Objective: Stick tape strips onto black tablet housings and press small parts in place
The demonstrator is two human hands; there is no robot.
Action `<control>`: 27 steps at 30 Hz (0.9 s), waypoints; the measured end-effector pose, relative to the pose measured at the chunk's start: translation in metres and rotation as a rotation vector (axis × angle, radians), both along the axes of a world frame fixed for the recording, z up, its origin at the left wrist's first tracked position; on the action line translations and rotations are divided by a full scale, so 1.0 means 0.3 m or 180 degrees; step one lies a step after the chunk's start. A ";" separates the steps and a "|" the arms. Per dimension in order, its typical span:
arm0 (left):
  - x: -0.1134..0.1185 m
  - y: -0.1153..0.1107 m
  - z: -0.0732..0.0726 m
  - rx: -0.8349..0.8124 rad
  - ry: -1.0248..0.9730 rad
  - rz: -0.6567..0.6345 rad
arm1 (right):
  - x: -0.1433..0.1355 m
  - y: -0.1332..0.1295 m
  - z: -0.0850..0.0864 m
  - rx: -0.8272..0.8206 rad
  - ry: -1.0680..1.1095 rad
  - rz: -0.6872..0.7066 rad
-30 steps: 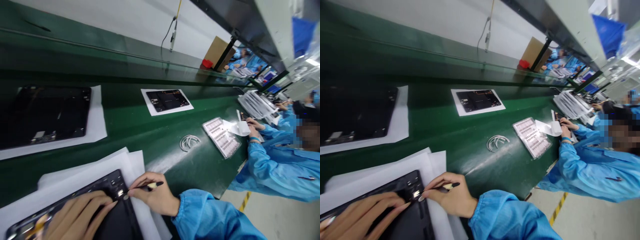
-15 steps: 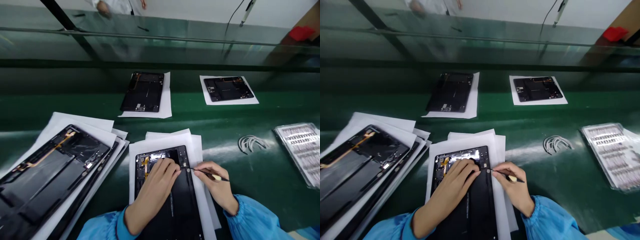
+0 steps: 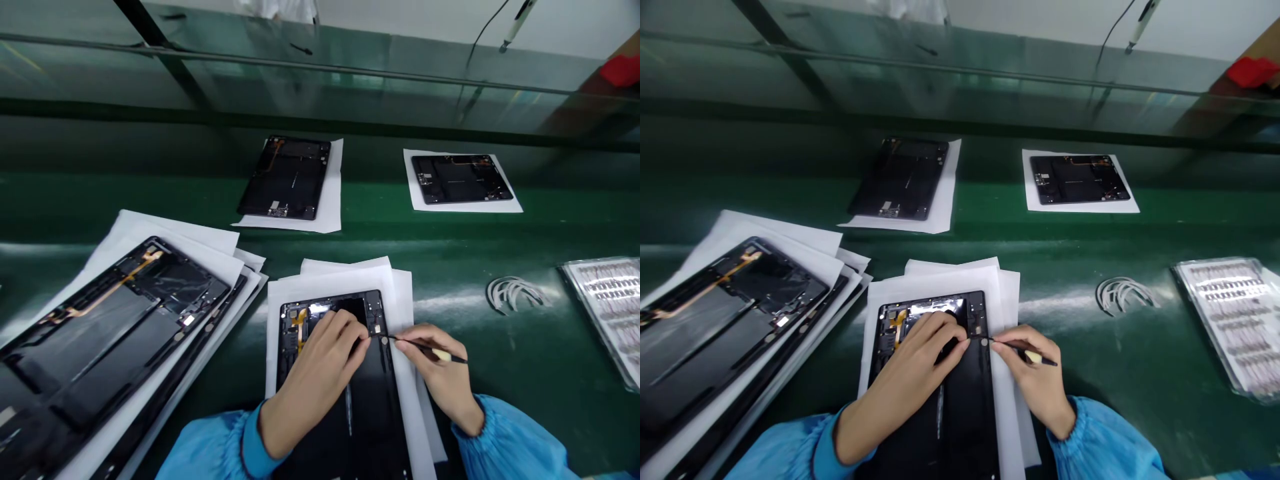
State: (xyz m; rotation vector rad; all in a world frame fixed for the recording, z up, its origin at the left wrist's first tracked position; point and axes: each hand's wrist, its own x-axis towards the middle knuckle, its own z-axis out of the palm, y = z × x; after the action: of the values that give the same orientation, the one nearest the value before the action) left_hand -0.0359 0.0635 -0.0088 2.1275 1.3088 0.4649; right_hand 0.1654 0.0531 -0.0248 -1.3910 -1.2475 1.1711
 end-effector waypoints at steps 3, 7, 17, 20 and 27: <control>0.001 0.005 -0.002 -0.0154 -0.0090 0.0113 | -0.003 0.017 0.005 -0.0055 -0.0011 -0.0031; 0.003 0.010 -0.006 -0.0316 -0.0176 0.0221 | -0.008 0.040 0.010 -0.0108 -0.0097 0.0094; 0.000 0.019 0.006 -0.0428 -0.0215 0.0194 | -0.013 0.047 -0.003 -0.0180 0.0059 0.0198; 0.001 0.021 0.008 -0.0484 -0.0238 0.0215 | -0.014 0.051 -0.006 -0.0203 0.0128 0.0247; 0.007 0.025 0.013 -0.0486 -0.0259 0.0269 | -0.010 0.058 -0.005 -0.0224 0.0130 0.0430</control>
State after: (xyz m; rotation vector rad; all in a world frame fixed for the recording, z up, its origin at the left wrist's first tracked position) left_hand -0.0340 0.0709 -0.0049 1.9150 1.3476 0.4657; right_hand 0.1624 0.0705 -0.0264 -1.3438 -1.2985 1.3410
